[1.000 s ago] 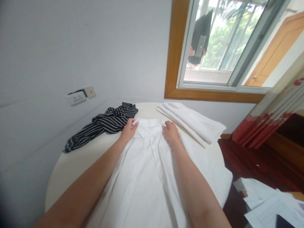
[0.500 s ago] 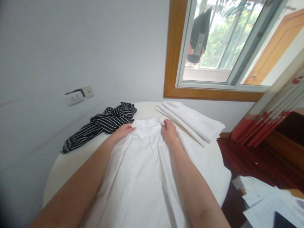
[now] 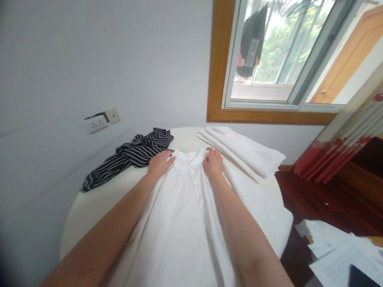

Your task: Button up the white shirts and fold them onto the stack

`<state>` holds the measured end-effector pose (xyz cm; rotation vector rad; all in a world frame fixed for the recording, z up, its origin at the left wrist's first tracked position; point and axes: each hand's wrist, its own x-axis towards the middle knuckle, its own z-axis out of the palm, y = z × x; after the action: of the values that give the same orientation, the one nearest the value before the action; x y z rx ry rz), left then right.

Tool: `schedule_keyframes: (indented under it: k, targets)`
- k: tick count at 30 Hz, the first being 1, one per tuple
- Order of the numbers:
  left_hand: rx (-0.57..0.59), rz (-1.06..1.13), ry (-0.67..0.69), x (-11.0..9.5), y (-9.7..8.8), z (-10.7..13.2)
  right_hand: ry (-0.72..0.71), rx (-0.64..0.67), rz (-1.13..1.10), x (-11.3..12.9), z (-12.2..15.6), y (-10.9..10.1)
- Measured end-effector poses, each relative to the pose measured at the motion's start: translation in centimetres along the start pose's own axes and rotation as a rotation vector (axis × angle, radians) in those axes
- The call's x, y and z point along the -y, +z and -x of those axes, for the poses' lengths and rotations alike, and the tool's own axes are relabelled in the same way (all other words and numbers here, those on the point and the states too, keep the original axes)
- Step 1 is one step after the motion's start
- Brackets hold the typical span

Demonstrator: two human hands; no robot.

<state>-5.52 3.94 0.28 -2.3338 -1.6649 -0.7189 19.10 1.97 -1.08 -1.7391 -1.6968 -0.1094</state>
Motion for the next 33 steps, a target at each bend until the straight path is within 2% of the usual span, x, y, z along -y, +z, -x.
schedule_keyframes:
  k: [2, 4, 7, 10, 12, 14, 17, 20, 22, 26, 33]
  targets:
    - [0.019, -0.007, -0.001, 0.0, 0.0, 0.0, 0.03, 0.02, 0.013, 0.0, 0.0, -0.2]
    - [-0.036, -0.005, -0.01, 0.1, -0.6, -0.1, -0.015, 0.001, 0.003, 0.4, 0.0, -0.7]
    - [-0.099, 0.003, -0.009, 0.6, -2.5, -0.3, -0.222, 0.026, -0.043, 2.3, 0.3, -1.8]
    - [0.001, 0.021, -0.057, 1.1, -5.3, 0.4, -0.375, 0.161, -0.046, 5.1, 1.1, -1.9]
    - [0.123, 0.024, -0.093, 1.0, -7.2, 2.2, -0.347, 0.234, -0.003, 6.6, 2.0, -1.2]
    - [0.213, 0.023, -0.082, 0.3, -8.8, 5.3, -0.279, 0.263, 0.044, 7.6, 2.9, -0.3]
    - [0.204, 0.059, 0.001, -1.4, -10.1, 11.6, -0.228, 0.258, 0.084, 8.0, 3.8, 0.7]
    - [0.209, 0.109, -0.036, -2.6, -10.4, 17.4, -0.186, 0.231, 0.113, 7.8, 4.1, 1.1]
    - [0.207, 0.112, -0.083, -2.6, -10.3, 19.9, -0.171, 0.219, 0.125, 7.6, 4.0, 1.1]
    - [0.16, 0.116, -0.13, -2.1, -10.3, 22.3, -0.17, 0.218, 0.13, 7.5, 3.9, 1.2]
    - [0.074, 0.144, -0.193, -2.7, -11.2, 22.6, -0.141, 0.227, 0.155, 7.3, 3.8, 1.4]
